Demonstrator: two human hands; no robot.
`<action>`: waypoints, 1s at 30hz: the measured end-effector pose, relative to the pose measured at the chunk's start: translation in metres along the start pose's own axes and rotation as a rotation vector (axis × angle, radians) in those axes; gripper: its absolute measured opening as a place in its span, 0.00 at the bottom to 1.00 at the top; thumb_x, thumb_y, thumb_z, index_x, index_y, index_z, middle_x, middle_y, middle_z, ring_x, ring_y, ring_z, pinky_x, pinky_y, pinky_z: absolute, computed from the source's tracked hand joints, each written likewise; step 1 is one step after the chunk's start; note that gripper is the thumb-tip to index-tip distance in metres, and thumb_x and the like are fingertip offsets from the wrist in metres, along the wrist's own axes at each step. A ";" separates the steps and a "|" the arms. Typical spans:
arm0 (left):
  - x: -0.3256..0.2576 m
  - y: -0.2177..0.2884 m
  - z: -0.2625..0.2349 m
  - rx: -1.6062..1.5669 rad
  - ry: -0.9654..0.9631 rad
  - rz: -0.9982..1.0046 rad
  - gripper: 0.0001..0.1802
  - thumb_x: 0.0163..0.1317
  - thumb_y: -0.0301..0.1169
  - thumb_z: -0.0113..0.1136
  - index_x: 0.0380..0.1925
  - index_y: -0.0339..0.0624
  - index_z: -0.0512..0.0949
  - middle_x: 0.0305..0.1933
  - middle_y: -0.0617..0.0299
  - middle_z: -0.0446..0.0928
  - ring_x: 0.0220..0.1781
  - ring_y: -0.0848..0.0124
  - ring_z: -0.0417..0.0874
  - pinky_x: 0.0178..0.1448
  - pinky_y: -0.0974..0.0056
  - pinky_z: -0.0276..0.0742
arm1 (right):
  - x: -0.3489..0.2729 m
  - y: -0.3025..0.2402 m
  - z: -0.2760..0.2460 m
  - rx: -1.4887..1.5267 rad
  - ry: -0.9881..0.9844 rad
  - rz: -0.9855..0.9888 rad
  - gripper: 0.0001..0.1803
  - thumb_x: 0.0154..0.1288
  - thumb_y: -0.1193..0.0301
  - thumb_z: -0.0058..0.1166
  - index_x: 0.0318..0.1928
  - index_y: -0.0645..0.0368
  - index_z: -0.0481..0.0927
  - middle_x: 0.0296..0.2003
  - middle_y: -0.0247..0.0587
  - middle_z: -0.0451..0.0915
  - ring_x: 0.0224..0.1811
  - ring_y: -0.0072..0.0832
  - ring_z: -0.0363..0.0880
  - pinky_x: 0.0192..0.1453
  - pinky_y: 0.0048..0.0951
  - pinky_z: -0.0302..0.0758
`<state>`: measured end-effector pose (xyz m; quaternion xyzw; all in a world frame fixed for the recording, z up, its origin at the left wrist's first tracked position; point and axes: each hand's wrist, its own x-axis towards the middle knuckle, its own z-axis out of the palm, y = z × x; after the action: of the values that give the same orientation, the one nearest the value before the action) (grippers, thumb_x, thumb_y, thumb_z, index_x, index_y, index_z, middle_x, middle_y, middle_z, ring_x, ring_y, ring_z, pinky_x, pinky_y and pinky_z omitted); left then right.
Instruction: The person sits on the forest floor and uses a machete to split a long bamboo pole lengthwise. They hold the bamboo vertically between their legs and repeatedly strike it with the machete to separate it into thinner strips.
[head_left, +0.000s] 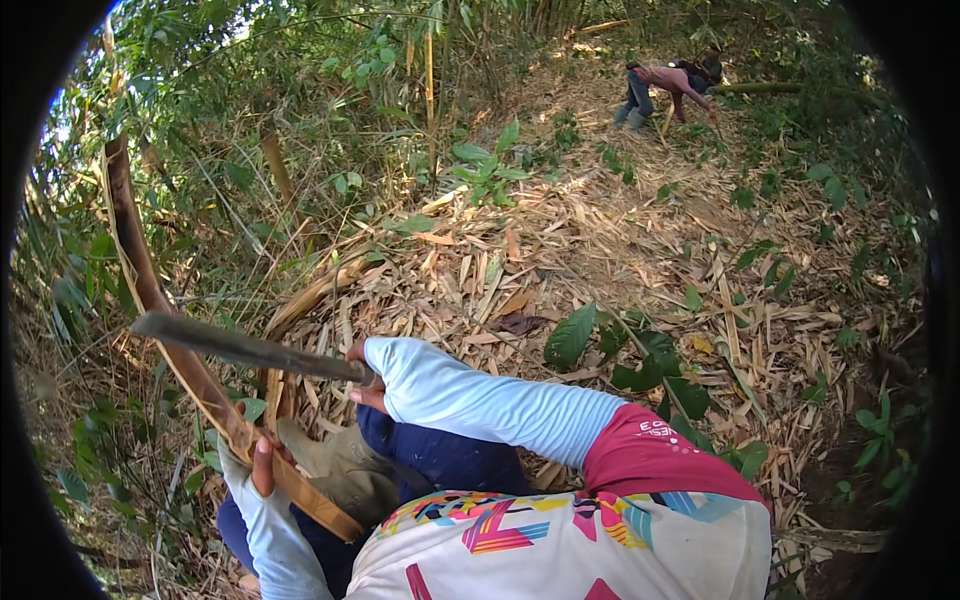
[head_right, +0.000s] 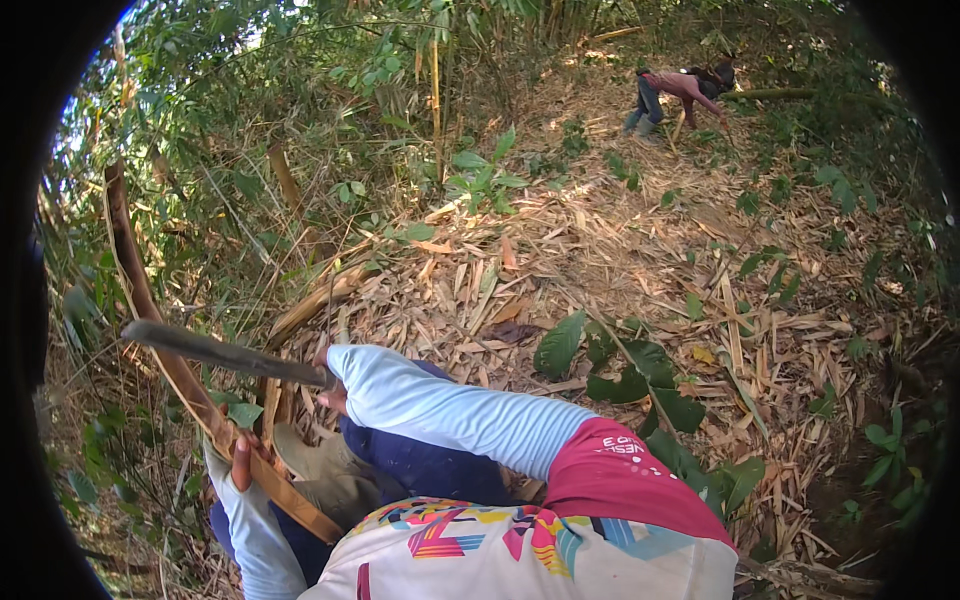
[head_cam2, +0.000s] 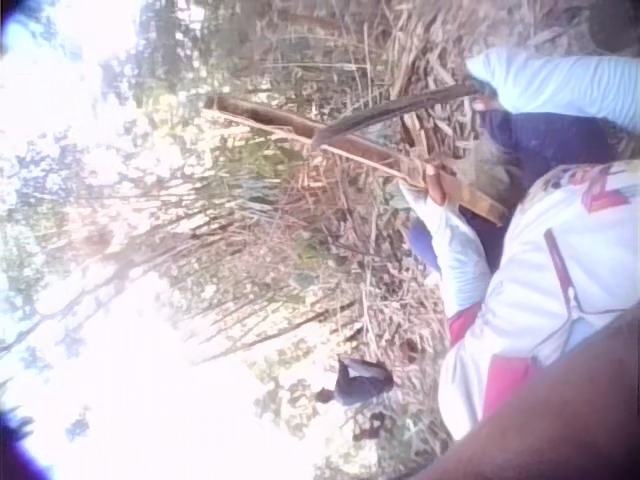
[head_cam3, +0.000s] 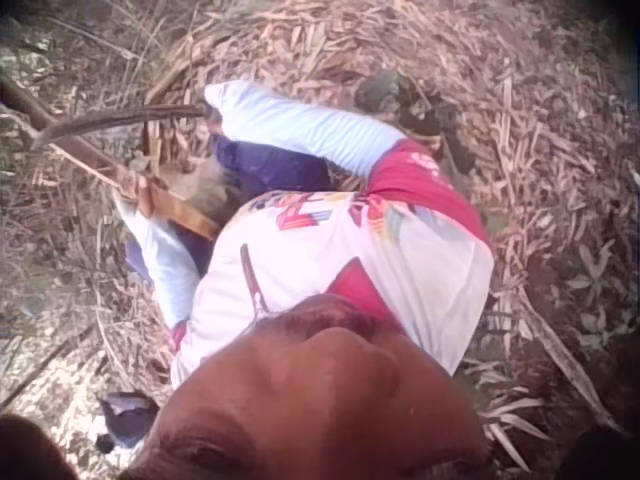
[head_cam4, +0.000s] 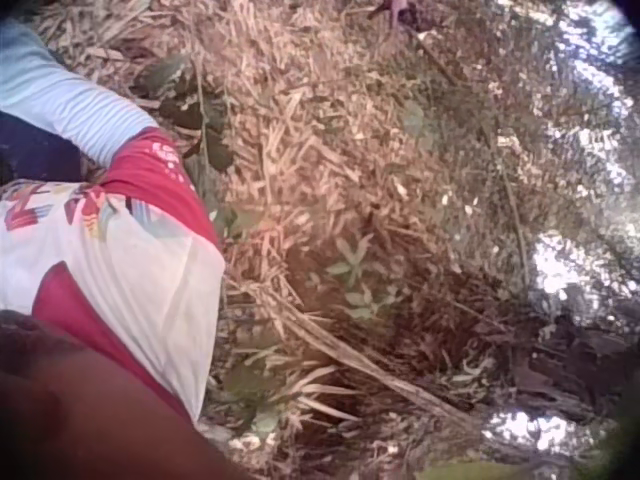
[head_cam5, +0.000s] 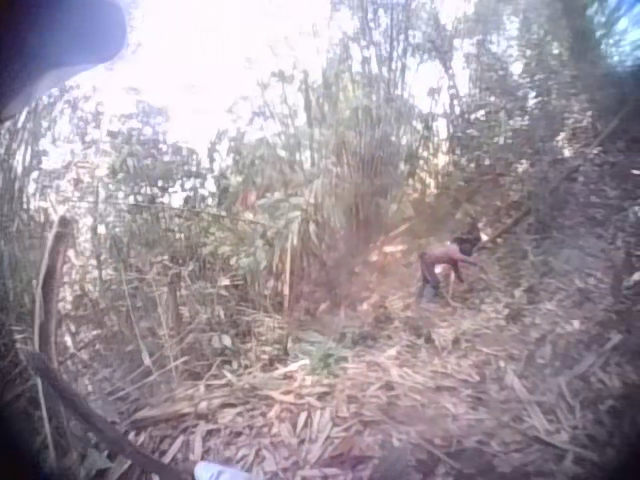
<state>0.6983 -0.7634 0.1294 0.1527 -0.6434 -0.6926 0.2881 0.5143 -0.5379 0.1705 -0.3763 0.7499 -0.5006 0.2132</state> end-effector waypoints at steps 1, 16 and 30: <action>0.001 -0.004 0.002 0.007 0.000 0.009 0.40 0.62 0.32 0.63 0.69 0.33 0.53 0.27 0.59 0.73 0.21 0.68 0.77 0.26 0.65 0.77 | 0.002 0.015 0.005 0.002 0.030 -0.058 0.18 0.58 0.68 0.65 0.47 0.58 0.77 0.23 0.39 0.80 0.26 0.28 0.80 0.35 0.30 0.75; 0.022 0.031 -0.057 -0.045 0.036 -0.127 0.45 0.45 0.28 0.76 0.63 0.38 0.61 0.36 0.58 0.77 0.33 0.69 0.80 0.38 0.65 0.79 | 0.008 0.018 0.082 0.030 0.108 0.083 0.14 0.55 0.71 0.69 0.38 0.61 0.77 0.26 0.30 0.77 0.29 0.16 0.72 0.35 0.22 0.72; -0.063 0.044 -0.144 -0.289 0.108 -0.116 0.54 0.35 0.37 0.86 0.61 0.39 0.61 0.48 0.65 0.71 0.46 0.75 0.75 0.49 0.70 0.73 | 0.015 -0.047 0.163 -0.425 -0.390 -0.100 0.14 0.50 0.72 0.70 0.34 0.61 0.78 0.23 0.43 0.78 0.22 0.31 0.77 0.29 0.29 0.73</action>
<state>0.8411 -0.8421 0.1446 0.1837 -0.5108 -0.7841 0.3008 0.6347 -0.6555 0.1479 -0.5382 0.7634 -0.2603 0.2447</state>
